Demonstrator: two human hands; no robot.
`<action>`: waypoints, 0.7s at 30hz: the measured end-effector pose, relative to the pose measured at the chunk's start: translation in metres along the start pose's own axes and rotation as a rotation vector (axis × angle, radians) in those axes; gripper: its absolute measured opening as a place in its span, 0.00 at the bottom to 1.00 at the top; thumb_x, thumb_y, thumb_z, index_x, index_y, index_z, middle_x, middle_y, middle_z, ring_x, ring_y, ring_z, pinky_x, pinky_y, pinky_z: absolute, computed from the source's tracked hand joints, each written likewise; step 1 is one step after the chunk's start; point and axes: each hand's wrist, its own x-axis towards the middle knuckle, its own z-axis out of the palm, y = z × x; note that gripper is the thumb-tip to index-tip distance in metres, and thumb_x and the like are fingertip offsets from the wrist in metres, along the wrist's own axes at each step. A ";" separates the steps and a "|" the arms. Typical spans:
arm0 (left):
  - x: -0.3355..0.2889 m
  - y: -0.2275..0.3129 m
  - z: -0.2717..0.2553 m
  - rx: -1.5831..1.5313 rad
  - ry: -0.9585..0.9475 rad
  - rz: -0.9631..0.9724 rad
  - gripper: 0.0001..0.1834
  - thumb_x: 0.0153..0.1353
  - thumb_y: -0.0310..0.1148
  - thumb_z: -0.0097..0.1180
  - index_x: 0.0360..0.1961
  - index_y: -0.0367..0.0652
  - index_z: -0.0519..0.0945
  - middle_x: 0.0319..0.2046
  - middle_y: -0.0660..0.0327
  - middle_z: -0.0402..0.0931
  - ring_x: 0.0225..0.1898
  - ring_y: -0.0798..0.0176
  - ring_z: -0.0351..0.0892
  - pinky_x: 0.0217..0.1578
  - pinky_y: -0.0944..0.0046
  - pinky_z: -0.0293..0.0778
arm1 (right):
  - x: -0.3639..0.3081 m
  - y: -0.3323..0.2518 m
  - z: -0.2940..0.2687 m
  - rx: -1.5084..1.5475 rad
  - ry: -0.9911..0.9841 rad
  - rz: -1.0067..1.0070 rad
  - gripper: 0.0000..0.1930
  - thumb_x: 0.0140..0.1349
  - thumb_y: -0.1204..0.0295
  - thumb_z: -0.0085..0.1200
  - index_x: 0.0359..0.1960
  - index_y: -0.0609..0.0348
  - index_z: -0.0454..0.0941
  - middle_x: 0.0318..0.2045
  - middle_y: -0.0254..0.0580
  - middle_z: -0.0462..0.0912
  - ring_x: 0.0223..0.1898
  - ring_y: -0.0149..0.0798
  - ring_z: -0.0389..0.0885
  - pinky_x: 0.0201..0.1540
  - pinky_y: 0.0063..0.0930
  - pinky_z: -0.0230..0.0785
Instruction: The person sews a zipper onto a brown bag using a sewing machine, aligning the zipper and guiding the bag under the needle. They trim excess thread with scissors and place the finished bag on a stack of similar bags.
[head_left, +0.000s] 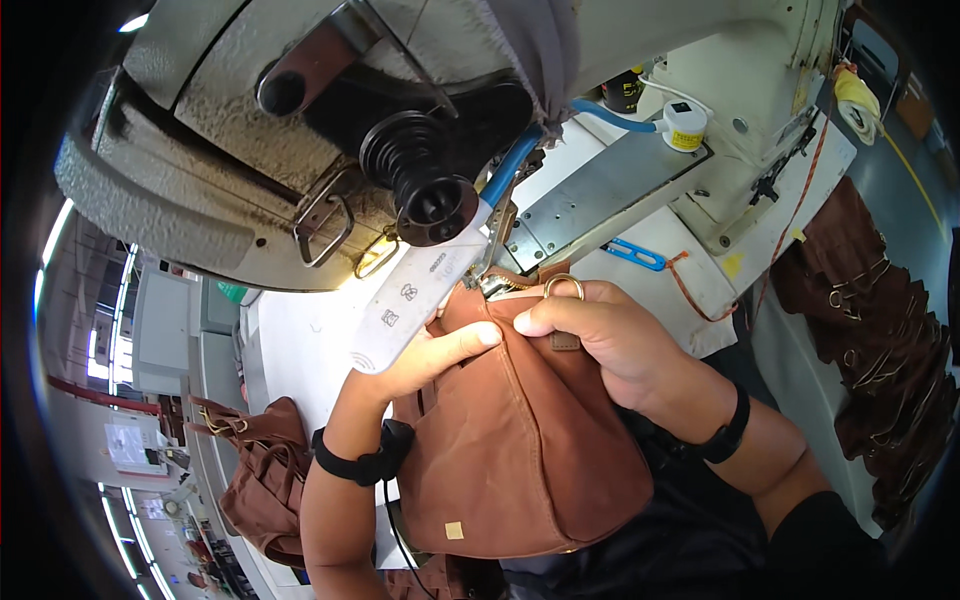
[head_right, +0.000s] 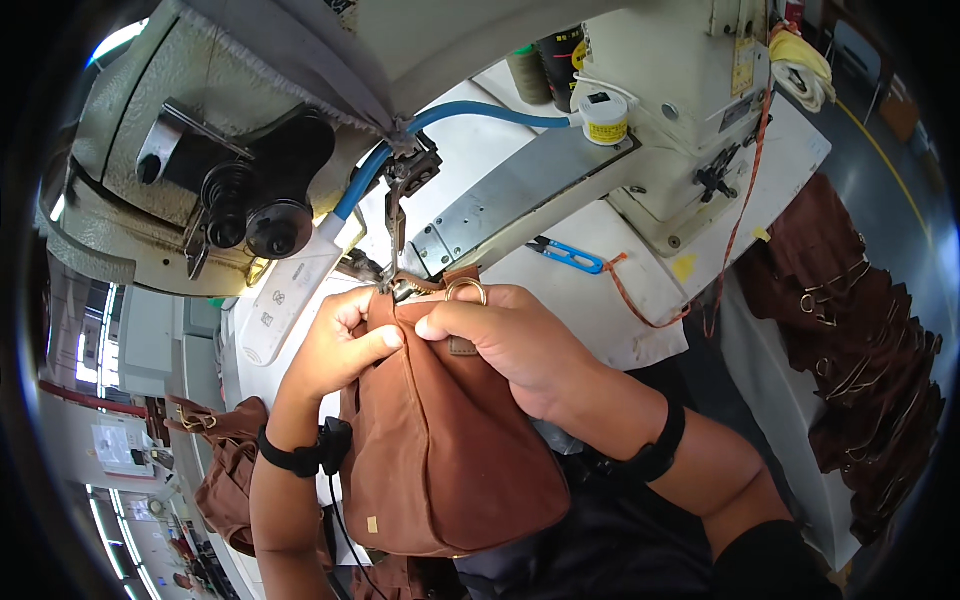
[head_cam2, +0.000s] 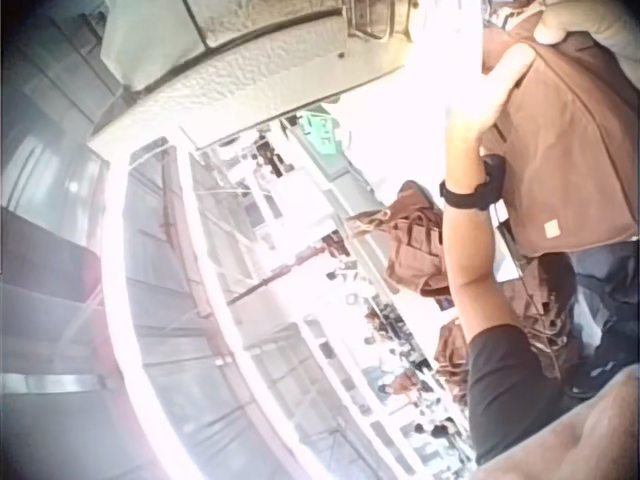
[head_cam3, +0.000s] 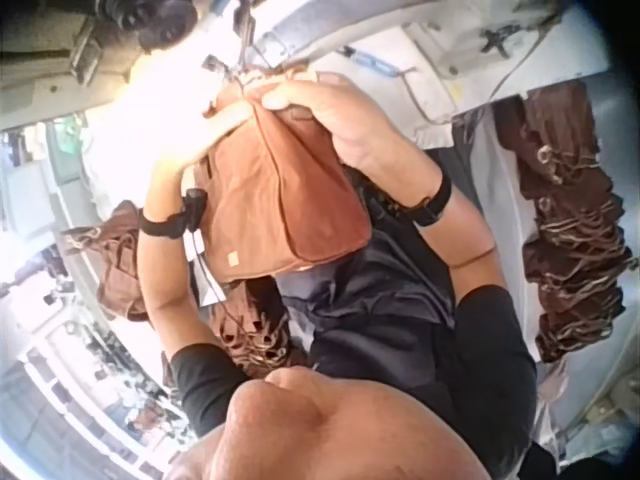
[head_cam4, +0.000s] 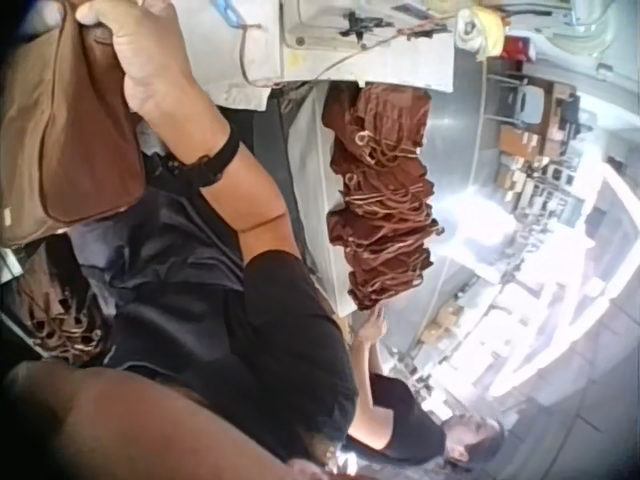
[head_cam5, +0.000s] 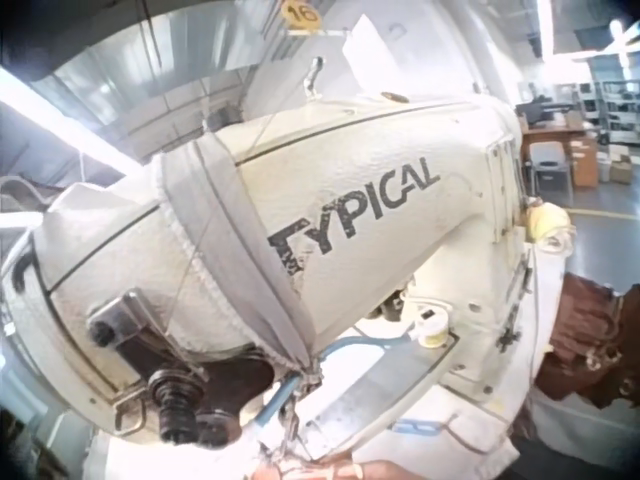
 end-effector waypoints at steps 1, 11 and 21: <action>0.002 0.001 -0.001 0.018 -0.004 0.008 0.20 0.62 0.44 0.71 0.42 0.38 0.81 0.33 0.72 0.77 0.33 0.80 0.71 0.34 0.75 0.71 | 0.000 0.000 0.000 0.003 0.000 -0.011 0.15 0.64 0.72 0.61 0.51 0.64 0.86 0.34 0.24 0.81 0.36 0.19 0.74 0.44 0.17 0.66; 0.005 0.015 -0.008 0.058 -0.045 -0.077 0.17 0.62 0.42 0.71 0.39 0.39 0.83 0.30 0.73 0.77 0.31 0.81 0.70 0.31 0.74 0.69 | -0.006 -0.015 0.013 -1.199 0.302 -0.891 0.07 0.60 0.69 0.64 0.32 0.58 0.81 0.22 0.35 0.79 0.29 0.36 0.73 0.40 0.31 0.63; 0.024 0.012 -0.013 0.267 -0.057 0.148 0.15 0.63 0.43 0.69 0.39 0.41 0.83 0.30 0.74 0.75 0.32 0.79 0.70 0.33 0.72 0.67 | 0.006 -0.028 0.002 -1.543 0.368 -1.244 0.07 0.53 0.68 0.69 0.31 0.51 0.84 0.29 0.35 0.83 0.37 0.42 0.78 0.47 0.38 0.64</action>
